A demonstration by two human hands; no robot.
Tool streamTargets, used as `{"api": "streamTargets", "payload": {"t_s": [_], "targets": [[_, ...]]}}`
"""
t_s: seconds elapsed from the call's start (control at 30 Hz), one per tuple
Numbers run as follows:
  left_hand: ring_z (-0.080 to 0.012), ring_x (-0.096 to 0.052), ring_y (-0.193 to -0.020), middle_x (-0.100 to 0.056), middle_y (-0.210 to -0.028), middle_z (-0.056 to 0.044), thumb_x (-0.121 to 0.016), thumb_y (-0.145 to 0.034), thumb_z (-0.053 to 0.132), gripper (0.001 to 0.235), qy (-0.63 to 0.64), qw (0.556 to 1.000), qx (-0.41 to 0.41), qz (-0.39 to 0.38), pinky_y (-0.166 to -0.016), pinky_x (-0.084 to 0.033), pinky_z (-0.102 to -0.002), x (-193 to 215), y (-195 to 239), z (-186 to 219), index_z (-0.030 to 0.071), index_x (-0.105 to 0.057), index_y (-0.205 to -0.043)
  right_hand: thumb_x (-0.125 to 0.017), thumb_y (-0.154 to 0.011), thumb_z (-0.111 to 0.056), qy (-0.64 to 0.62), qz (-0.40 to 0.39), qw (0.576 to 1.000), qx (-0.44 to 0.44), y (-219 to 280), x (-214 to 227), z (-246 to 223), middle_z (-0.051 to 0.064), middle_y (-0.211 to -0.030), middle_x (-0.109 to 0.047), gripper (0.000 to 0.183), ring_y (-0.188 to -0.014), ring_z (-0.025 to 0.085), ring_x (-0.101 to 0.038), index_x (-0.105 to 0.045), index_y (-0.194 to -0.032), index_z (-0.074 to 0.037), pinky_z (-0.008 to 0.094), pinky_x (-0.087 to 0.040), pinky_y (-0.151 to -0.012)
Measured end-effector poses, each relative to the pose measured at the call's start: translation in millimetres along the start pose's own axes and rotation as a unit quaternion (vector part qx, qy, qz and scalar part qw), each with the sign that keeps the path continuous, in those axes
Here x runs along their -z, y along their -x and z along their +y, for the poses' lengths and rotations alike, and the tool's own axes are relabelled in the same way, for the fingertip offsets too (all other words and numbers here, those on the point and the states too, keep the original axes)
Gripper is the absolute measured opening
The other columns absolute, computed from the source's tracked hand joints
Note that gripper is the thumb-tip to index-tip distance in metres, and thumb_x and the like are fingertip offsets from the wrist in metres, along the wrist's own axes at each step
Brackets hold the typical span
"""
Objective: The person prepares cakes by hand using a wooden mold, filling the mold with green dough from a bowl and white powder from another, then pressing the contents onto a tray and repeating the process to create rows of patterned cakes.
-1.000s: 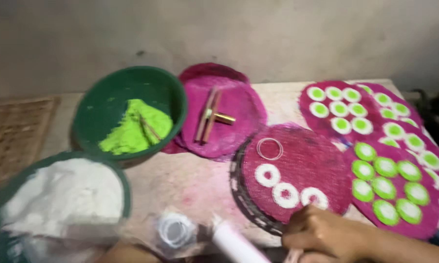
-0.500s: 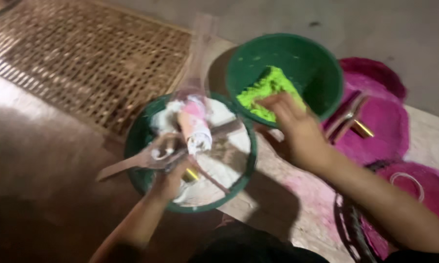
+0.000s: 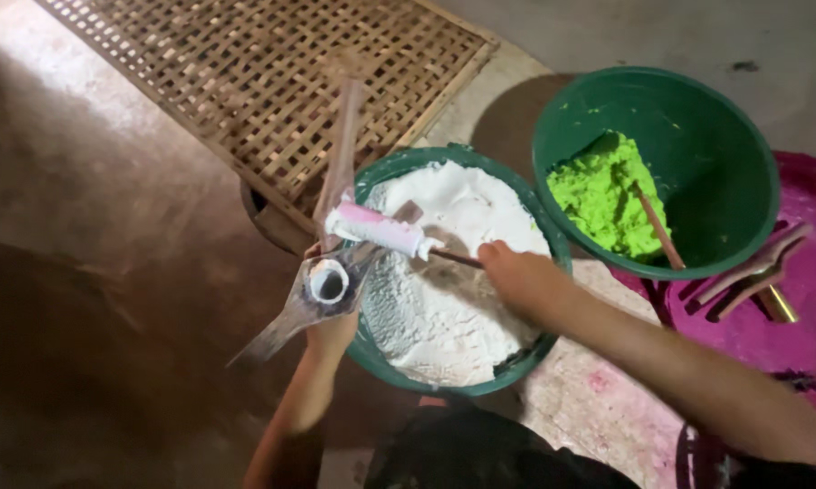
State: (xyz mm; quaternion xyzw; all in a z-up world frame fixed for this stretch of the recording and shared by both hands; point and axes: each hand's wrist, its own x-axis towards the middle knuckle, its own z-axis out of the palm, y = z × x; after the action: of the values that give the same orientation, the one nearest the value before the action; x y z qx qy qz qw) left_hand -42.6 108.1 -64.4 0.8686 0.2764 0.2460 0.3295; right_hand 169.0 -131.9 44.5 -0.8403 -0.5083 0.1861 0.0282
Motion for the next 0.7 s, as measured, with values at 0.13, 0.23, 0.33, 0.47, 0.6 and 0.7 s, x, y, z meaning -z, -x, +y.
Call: {"api": "streamTargets", "payload": {"t_s": [0.13,0.23,0.33,0.47,0.6,0.7], "targets": [[-0.0194,-0.068,-0.094,-0.070,-0.104,-0.005,-0.064,-0.096,0.021,0.022,-0.001,1.000,0.012,0.005,-0.080,-0.058,-0.033,0,4,-3,0.009,-0.066,-0.114,-0.055,-0.098,-0.029,0.006,-0.042,0.999,0.007,13,42,-4,0.014,-0.097,-0.072,0.027,-0.090,0.037,-0.071,-0.060,-0.122,-0.018,0.050,-0.054,-0.076],[-0.0197,-0.068,-0.095,-0.070,-0.105,-0.005,-0.064,-0.096,0.022,0.022,0.001,1.000,0.014,0.005,-0.080,-0.058,-0.034,-1,5,-2,0.010,-0.066,-0.114,-0.054,-0.089,-0.014,0.094,0.043,0.992,0.077,3,45,-7,0.011,-0.096,-0.072,0.021,-0.089,0.033,-0.072,-0.065,-0.106,-0.012,0.046,-0.056,-0.073],[-0.0201,-0.068,-0.096,-0.070,-0.105,-0.005,-0.064,-0.096,0.022,0.022,0.002,1.000,0.013,0.003,-0.081,-0.058,-0.034,-2,5,0,0.011,-0.066,-0.115,-0.049,-0.100,-0.016,0.126,0.023,0.987,0.101,-13,36,-14,0.012,-0.096,-0.072,0.028,-0.080,0.033,-0.073,-0.062,-0.124,-0.016,0.046,-0.057,-0.067],[-0.0205,-0.069,-0.096,-0.070,-0.106,-0.005,-0.064,-0.096,0.024,0.022,0.001,1.000,0.011,-0.002,-0.081,-0.057,-0.035,-4,6,3,0.012,-0.067,-0.115,-0.046,-0.098,-0.015,0.144,-0.078,0.980,0.115,-21,18,-39,0.016,-0.093,-0.072,0.049,-0.070,0.034,-0.073,-0.045,-0.147,-0.020,0.047,-0.058,-0.059],[-0.0210,-0.069,-0.097,-0.071,-0.107,-0.004,-0.065,-0.096,0.025,0.023,-0.003,1.000,0.007,-0.007,-0.082,-0.057,-0.035,-3,4,6,0.013,-0.067,-0.115,-0.047,-0.094,-0.012,0.145,-0.080,0.975,0.149,-10,7,-45,0.017,-0.097,-0.071,0.048,-0.069,0.035,-0.073,-0.047,-0.143,-0.012,0.047,-0.059,-0.057],[-0.0214,-0.069,-0.098,-0.071,-0.107,-0.004,-0.065,-0.096,0.025,0.023,-0.002,1.000,0.001,-0.007,-0.083,-0.057,-0.036,-4,-1,7,0.014,-0.068,-0.115,-0.044,-0.098,-0.011,0.077,-0.128,0.980,0.132,6,-6,-40,0.017,-0.098,-0.072,0.046,-0.078,0.034,-0.074,-0.050,-0.143,-0.019,0.045,-0.060,-0.068]]}}
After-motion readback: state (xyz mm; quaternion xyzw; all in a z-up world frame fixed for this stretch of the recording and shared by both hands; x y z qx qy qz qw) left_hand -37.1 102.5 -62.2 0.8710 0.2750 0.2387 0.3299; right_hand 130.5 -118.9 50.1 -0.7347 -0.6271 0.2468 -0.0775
